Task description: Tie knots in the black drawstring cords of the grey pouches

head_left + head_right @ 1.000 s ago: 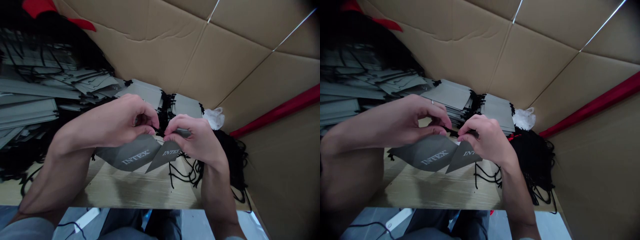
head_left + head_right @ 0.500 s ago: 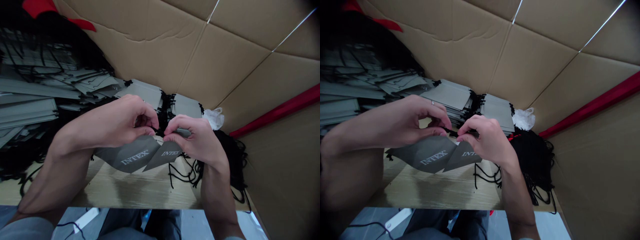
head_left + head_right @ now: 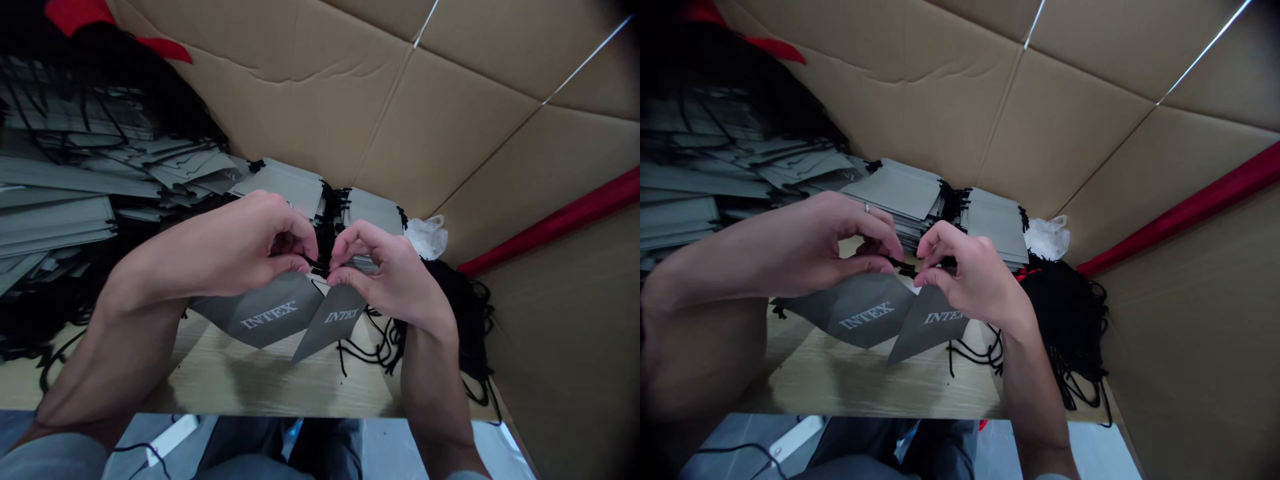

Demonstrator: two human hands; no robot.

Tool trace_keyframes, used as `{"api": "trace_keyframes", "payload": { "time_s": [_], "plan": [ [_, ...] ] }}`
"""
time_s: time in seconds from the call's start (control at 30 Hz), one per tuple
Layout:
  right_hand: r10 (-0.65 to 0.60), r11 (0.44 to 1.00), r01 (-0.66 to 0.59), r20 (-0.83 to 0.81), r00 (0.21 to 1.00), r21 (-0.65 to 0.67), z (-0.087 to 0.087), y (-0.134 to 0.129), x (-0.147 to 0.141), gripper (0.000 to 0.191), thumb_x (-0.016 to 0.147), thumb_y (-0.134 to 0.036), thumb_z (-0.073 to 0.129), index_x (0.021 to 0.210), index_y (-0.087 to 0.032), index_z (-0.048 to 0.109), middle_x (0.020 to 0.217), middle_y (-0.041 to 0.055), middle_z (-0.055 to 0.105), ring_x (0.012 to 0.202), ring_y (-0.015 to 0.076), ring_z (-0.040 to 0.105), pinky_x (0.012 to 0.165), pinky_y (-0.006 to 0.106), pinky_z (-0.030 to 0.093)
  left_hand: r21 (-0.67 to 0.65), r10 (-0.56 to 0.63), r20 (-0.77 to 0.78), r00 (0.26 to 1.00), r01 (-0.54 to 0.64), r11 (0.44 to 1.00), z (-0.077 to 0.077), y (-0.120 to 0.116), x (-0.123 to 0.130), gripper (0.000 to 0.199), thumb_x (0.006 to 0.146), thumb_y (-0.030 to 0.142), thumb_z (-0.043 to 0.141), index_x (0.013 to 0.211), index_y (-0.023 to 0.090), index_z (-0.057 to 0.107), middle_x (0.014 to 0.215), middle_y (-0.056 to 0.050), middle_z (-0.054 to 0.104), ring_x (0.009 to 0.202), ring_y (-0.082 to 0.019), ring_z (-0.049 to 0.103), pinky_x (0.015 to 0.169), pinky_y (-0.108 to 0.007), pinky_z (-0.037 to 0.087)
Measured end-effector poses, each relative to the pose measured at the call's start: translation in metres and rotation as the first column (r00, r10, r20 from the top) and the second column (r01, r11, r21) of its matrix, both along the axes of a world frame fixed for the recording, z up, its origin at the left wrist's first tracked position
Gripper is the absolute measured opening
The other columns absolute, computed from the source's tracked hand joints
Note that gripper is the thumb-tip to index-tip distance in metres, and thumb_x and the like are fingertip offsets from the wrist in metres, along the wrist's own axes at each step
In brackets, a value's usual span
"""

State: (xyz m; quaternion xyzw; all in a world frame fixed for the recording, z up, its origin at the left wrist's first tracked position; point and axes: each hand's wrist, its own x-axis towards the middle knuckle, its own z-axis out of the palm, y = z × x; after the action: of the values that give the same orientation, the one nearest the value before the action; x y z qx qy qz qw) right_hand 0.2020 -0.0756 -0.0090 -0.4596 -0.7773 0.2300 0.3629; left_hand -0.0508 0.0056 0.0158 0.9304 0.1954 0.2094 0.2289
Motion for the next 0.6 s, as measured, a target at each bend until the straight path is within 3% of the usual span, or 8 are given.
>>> {"api": "trace_keyframes", "payload": {
  "time_s": [0.37, 0.47, 0.6],
  "plan": [
    [0.007, 1.0, -0.007, 0.004, 1.0, 0.005, 0.004, -0.002, 0.001, 0.03, 0.091, -0.005, 0.087, 0.103, -0.025, 0.067, 0.09, -0.0065, 0.079, 0.086, 0.0136, 0.077, 0.079, 0.025, 0.056, -0.019, 0.002, -0.038, 0.999, -0.002, 1.0, -0.001, 0.001, 0.001, 0.02, 0.097, 0.019, 0.07, 0.103, 0.026, 0.088, 0.085, 0.002, 0.081, 0.066, -0.011, 0.066, 0.059, -0.023, 0.045],
    [-0.037, 0.999, 0.034, 0.164, 0.986, 0.019, 0.0, 0.004, 0.004, 0.027, 0.092, 0.001, 0.079, 0.098, -0.023, 0.069, 0.089, -0.0049, 0.079, 0.082, 0.0141, 0.074, 0.075, 0.026, 0.052, -0.021, 0.009, 0.025, 1.0, -0.009, 1.0, -0.003, 0.0, 0.003, 0.017, 0.097, 0.021, 0.072, 0.1, 0.026, 0.087, 0.083, 0.002, 0.082, 0.066, -0.012, 0.069, 0.056, -0.023, 0.046],
    [-0.144, 0.989, 0.143, 0.44, 0.886, 0.037, -0.017, 0.026, 0.013, 0.024, 0.093, 0.004, 0.07, 0.095, -0.02, 0.073, 0.092, 0.0023, 0.081, 0.088, 0.0198, 0.072, 0.079, 0.03, 0.049, -0.112, 0.018, 0.169, 0.985, 0.001, 0.994, -0.004, -0.002, 0.007, 0.011, 0.097, 0.022, 0.073, 0.099, 0.023, 0.084, 0.09, -0.001, 0.085, 0.073, -0.015, 0.076, 0.058, -0.023, 0.052]
  ]
}}
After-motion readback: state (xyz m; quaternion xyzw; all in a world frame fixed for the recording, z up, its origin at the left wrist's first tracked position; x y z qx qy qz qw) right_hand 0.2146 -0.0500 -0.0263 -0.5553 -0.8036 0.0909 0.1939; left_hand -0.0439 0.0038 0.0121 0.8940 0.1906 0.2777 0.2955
